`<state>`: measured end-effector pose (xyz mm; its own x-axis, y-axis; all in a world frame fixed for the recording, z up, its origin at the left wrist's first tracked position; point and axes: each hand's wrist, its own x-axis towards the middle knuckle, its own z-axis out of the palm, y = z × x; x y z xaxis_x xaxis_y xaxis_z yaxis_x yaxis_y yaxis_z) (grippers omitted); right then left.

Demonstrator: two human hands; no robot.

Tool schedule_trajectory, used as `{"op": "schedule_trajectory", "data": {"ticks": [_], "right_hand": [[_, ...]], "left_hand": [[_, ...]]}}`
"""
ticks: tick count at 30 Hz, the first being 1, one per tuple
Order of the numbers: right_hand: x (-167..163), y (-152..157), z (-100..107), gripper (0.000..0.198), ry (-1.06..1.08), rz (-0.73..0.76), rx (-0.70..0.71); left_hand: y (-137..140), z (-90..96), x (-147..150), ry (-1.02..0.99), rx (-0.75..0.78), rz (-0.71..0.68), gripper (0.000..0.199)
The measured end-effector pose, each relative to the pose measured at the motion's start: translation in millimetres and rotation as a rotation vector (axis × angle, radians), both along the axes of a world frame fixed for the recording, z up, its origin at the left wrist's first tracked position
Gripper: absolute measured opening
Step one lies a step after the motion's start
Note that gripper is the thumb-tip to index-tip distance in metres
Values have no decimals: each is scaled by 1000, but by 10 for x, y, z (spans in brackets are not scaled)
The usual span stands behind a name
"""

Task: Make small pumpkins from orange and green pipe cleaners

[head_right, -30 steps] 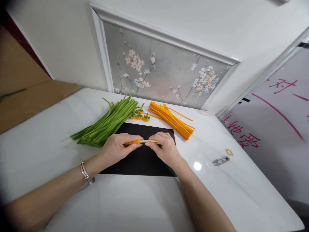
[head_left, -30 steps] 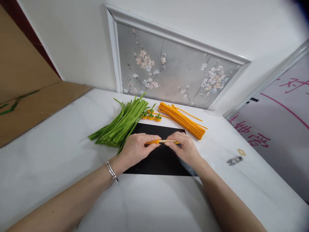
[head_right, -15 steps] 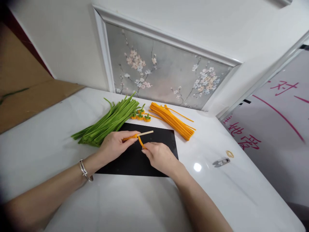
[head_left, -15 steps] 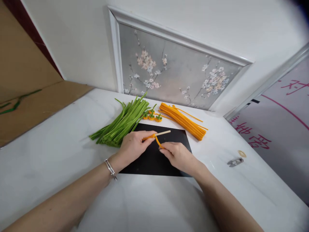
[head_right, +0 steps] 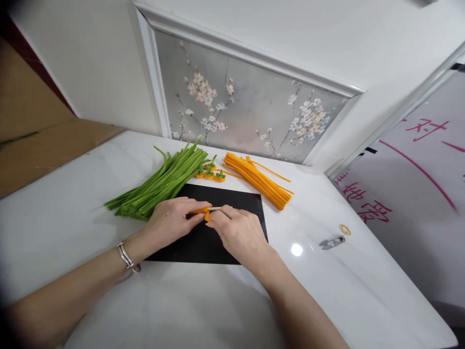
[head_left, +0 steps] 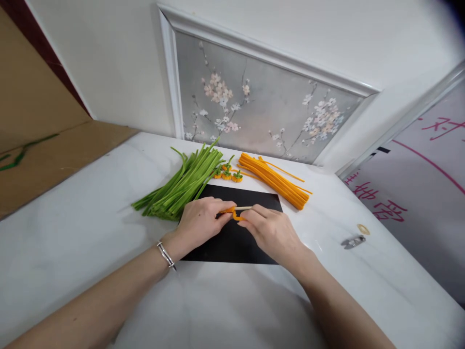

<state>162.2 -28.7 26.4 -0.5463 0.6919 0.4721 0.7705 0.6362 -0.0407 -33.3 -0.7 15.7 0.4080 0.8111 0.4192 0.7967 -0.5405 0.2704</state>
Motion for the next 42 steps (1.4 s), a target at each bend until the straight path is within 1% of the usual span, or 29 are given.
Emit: {"op": "schedule_trajectory", "data": {"ticks": [4, 10, 13, 18, 21, 25, 28, 31, 37, 40, 42], "right_hand": [[36, 15, 13, 25, 116, -5, 47], [100, 81, 21, 19, 334, -5, 26], [154, 139, 20, 19, 379, 4, -38], [277, 233, -5, 16, 417, 18, -239], [330, 262, -32, 16, 428, 54, -360], [349, 253, -25, 19, 384, 109, -455], [335, 230, -4, 24, 327, 145, -470], [306, 217, -15, 23, 291, 169, -459], [240, 209, -110, 21, 228, 132, -449], [228, 191, -122, 23, 220, 126, -497], [236, 181, -113, 18, 258, 152, -538]], "left_hand": [[-10, -1, 10, 13, 36, -35, 17], [-39, -24, 30, -3, 93, -128, 19], [-56, -32, 41, 24, 97, -158, 18], [-79, 0, 60, 38, 101, -253, 20], [-94, 25, 66, 14, 120, -294, 18], [-115, 32, 58, -2, 129, -271, 17], [-117, 15, 53, -41, 150, -248, 23], [-109, -7, 53, -63, 175, -273, 31], [-118, -14, 61, -120, 140, -292, 22], [-138, 15, 71, -144, 109, -267, 17], [-149, 41, 79, -151, 85, -231, 17]]}}
